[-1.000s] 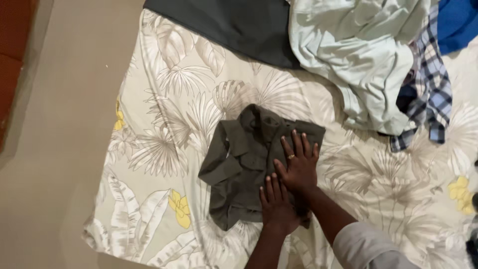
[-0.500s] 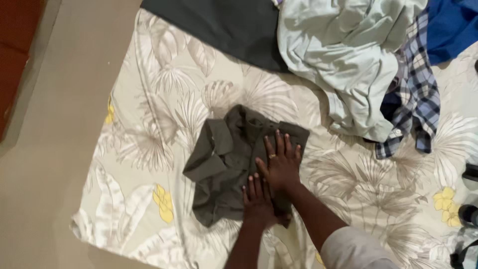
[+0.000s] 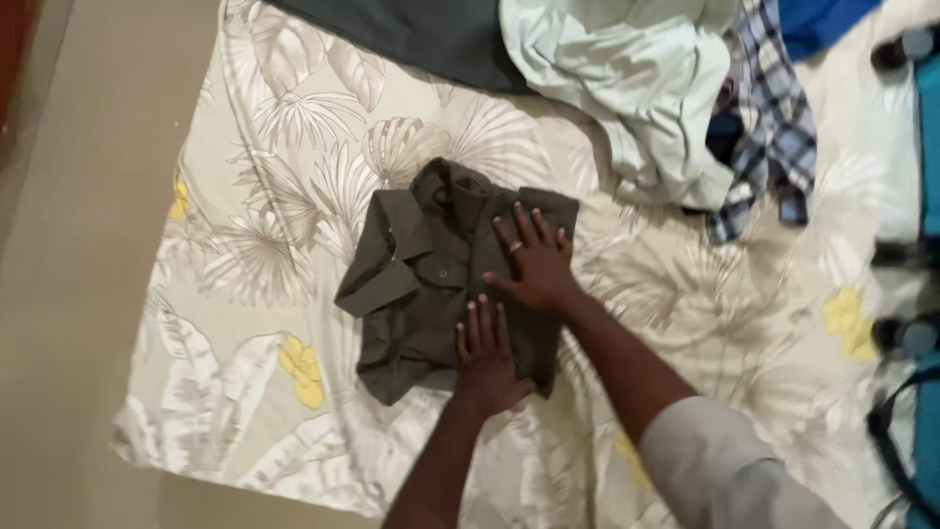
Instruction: The person folds a green button-up shirt on a bed. They smooth the fabric, fold the sleeves inward, fold the shirt in half, and then roll it into a compact bundle. The folded shirt is placed into an open suitcase.
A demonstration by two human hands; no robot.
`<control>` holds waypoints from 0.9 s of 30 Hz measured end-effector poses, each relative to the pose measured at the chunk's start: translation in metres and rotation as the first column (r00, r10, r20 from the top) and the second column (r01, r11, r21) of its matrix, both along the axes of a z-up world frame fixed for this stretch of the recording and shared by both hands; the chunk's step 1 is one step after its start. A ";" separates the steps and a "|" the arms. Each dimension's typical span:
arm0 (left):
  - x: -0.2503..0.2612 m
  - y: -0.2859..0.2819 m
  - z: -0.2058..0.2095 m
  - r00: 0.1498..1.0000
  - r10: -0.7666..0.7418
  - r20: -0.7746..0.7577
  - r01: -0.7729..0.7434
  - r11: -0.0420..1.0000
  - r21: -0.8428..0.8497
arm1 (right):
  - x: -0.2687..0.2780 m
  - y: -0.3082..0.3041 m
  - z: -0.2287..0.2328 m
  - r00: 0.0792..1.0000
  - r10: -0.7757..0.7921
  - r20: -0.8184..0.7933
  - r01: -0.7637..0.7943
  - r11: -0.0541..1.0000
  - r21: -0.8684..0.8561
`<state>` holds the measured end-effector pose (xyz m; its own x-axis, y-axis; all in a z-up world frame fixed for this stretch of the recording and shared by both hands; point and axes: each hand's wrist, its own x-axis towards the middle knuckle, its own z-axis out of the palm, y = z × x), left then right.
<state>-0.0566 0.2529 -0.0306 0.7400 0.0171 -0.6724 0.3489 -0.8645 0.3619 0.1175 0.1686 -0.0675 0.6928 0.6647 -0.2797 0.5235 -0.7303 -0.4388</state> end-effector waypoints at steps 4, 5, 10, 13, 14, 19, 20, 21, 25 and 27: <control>-0.023 -0.004 0.024 0.975 0.070 0.209 -0.062 0.997 -0.045 | -0.024 -0.032 0.006 0.911 -0.399 -0.108 0.389 0.738 0.551; -0.030 0.002 0.029 0.961 0.093 0.262 -0.075 0.994 -0.076 | -0.037 -0.037 0.008 0.819 -0.552 -0.157 0.534 0.632 0.562; -0.032 0.023 0.035 0.901 0.373 0.221 -0.278 0.888 -0.366 | -0.077 -0.051 0.040 0.485 -0.575 -0.659 0.853 0.475 0.214; -0.011 0.046 0.027 0.755 0.655 -0.028 -0.532 0.587 -0.609 | -0.073 -0.030 0.069 0.359 -0.628 -0.691 0.914 0.388 0.122; -0.007 0.054 0.024 0.678 0.719 -0.151 -0.606 0.431 -0.669 | -0.074 -0.023 0.078 0.401 -0.673 -0.622 0.903 0.405 0.144; 0.001 0.117 0.018 0.584 0.703 -0.406 -0.708 0.196 -0.678 | -0.091 0.024 0.112 0.494 -0.772 -0.401 0.867 0.405 0.289; -0.004 0.133 0.019 0.545 0.704 -0.455 -0.745 0.158 -0.648 | -0.098 0.039 0.114 0.543 -0.739 -0.399 0.834 0.417 0.363; -0.006 0.147 0.020 0.523 0.727 -0.444 -0.741 0.132 -0.658 | -0.105 0.054 0.115 0.591 -0.705 -0.394 0.795 0.424 0.434; -0.026 0.189 0.028 0.501 0.806 -0.315 -0.680 0.141 -0.720 | -0.121 0.108 0.115 0.789 -0.466 -0.400 0.613 0.556 0.562; -0.035 0.200 0.029 0.522 0.827 -0.207 -0.675 0.252 -0.693 | -0.121 0.130 0.111 0.924 -0.351 -0.154 0.378 0.767 0.518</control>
